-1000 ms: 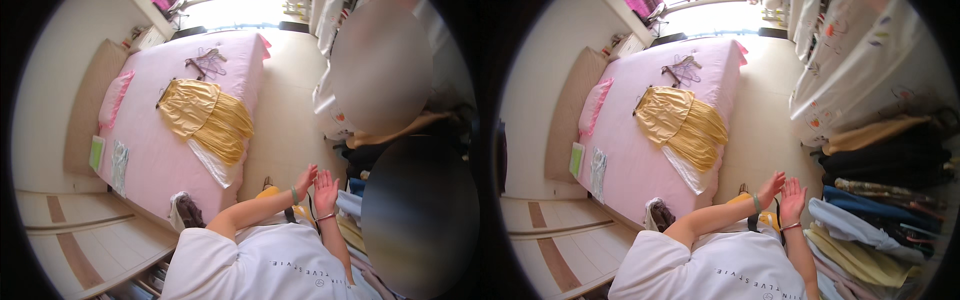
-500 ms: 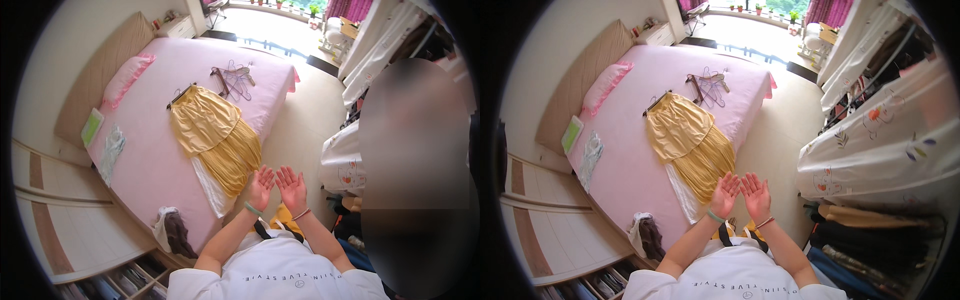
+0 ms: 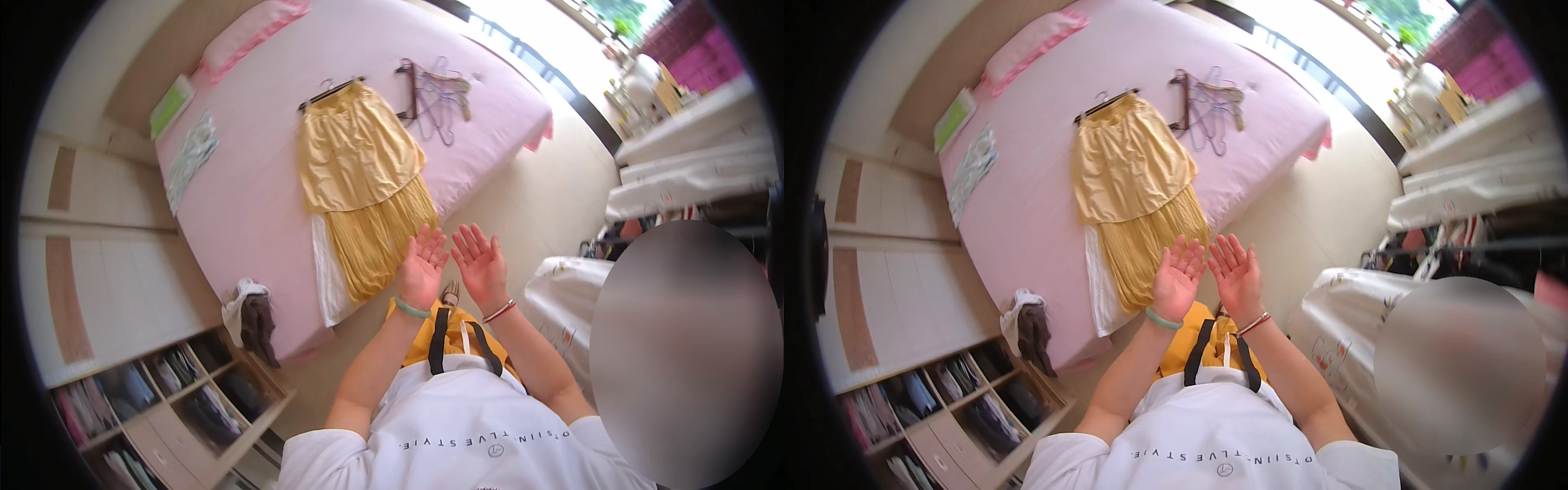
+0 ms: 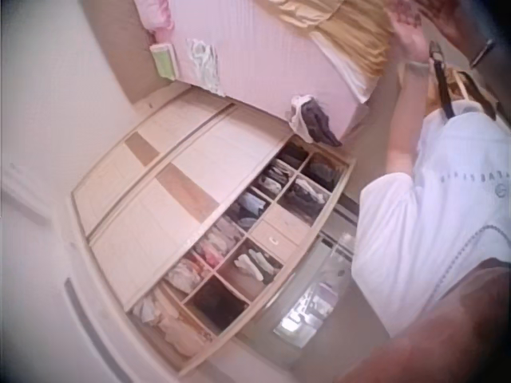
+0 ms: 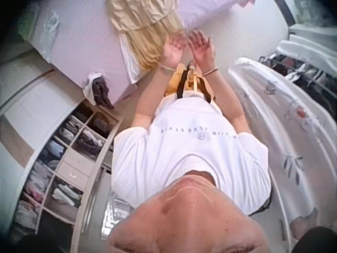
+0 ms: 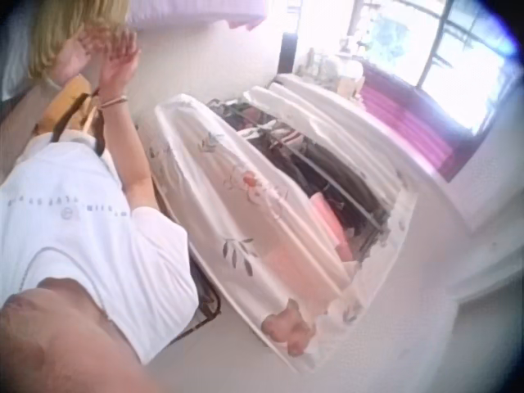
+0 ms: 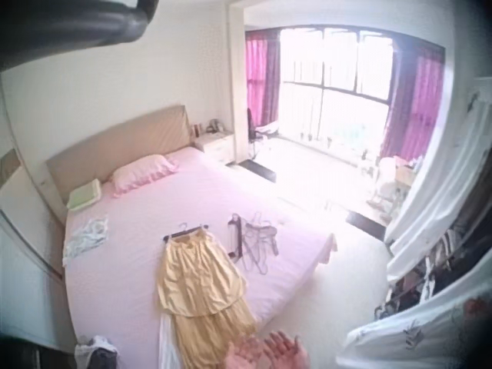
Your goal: The person picks up a white shirt from a bed, places it on a wooden hanger, and hangs it on a clothing rack. They then pick up a pair of yellow shorts, place them on a hanger, and hang them on the same rack. The person moves between the bed and the rack to organize the garments.
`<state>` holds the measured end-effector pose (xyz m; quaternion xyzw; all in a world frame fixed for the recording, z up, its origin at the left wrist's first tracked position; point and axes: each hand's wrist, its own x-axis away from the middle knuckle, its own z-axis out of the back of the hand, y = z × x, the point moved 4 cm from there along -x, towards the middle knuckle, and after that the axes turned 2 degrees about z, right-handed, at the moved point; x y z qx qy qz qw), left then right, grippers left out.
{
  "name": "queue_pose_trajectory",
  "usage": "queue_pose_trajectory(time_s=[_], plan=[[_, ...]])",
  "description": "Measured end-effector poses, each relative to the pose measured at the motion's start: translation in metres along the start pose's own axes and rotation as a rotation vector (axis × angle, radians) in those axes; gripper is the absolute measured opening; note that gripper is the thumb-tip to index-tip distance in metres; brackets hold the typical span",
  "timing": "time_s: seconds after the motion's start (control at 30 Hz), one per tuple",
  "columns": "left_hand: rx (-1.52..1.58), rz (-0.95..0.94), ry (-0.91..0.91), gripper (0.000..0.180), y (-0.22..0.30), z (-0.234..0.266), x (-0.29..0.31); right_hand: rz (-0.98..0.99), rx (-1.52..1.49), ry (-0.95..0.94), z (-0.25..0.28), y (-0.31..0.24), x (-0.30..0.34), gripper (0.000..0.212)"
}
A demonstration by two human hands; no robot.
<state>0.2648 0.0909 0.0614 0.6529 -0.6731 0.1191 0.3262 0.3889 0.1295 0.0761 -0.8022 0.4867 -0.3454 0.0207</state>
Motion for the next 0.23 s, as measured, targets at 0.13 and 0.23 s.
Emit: queue_pose_trajectory(time_s=[0.13, 0.23], plan=[[0.067, -0.114, 0.068, 0.045, 0.029, -0.008, -0.029, -0.141, 0.043, -0.021, -0.026, 0.007, -0.053, 0.056], [0.107, -0.201, 0.117, 0.048, 0.058, -0.006, -0.05, -0.212, 0.122, -0.059, -0.043, 0.018, -0.094, 0.06]])
